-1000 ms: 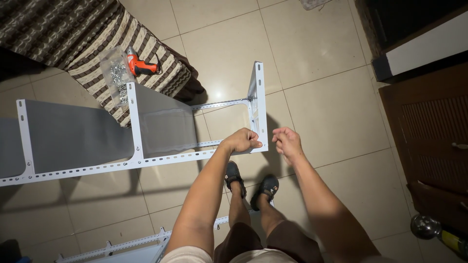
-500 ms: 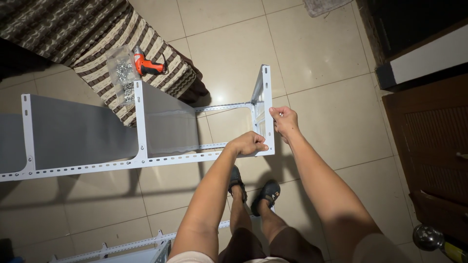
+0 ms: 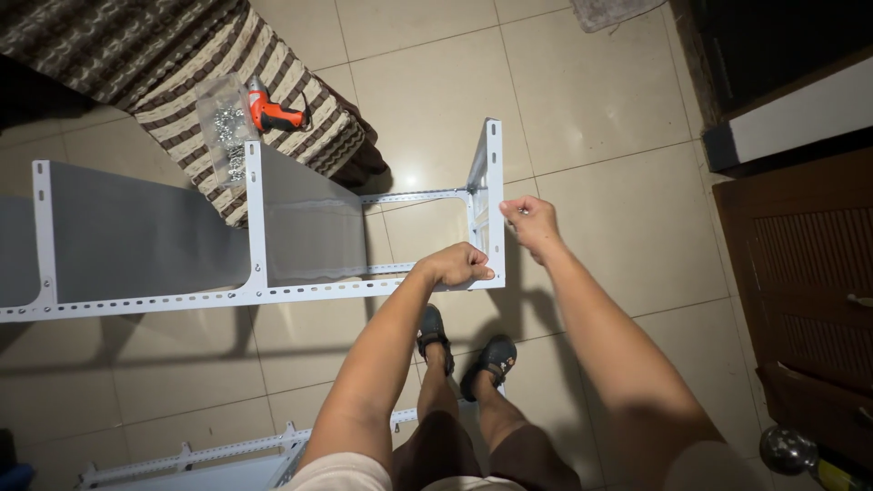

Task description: Assemble a metal shelving unit by screwing pieces together.

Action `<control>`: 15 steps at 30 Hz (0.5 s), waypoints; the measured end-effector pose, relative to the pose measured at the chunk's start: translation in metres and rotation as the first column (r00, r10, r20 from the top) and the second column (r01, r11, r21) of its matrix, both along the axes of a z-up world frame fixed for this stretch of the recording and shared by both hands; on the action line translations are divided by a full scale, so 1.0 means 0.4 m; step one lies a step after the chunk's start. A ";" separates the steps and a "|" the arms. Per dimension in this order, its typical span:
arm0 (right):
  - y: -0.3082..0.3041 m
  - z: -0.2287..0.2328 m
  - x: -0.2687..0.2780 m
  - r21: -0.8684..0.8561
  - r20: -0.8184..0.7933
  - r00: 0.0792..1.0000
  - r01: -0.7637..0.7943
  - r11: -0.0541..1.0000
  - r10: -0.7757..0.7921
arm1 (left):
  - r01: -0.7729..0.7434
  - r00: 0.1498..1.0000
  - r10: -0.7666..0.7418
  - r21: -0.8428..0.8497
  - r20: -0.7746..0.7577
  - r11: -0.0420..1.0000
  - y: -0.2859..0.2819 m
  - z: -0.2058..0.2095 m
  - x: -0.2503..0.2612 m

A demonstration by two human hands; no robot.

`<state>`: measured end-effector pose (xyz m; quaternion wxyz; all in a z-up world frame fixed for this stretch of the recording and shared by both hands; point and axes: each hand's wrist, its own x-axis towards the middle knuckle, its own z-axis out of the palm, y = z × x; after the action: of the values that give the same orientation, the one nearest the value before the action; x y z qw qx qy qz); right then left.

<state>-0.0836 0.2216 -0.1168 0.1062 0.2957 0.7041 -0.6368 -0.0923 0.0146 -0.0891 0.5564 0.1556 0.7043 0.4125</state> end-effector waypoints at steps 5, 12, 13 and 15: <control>0.040 0.035 0.095 -0.225 0.167 0.986 0.061 0.972 -0.023 | 0.037 0.998 -0.035 0.042 -0.046 0.998 -0.006 -0.023 -0.005; -0.016 0.054 0.118 -0.208 0.169 0.982 0.119 0.971 -0.084 | -0.030 0.997 0.027 0.046 0.071 0.998 0.000 -0.017 -0.005; -0.019 0.045 0.098 -0.211 0.165 0.983 0.118 0.970 -0.083 | -0.030 0.997 0.027 0.044 0.067 0.999 -0.003 -0.020 -0.007; -0.023 0.027 0.069 -0.019 -0.085 0.995 0.054 0.998 -0.056 | 0.011 1.000 -0.012 0.048 0.020 0.999 -0.005 -0.030 -0.007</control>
<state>-0.0560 0.2123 -0.1059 0.0610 0.2866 0.6944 -0.6572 -0.0950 0.0124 -0.1013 0.5620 0.1685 0.6877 0.4277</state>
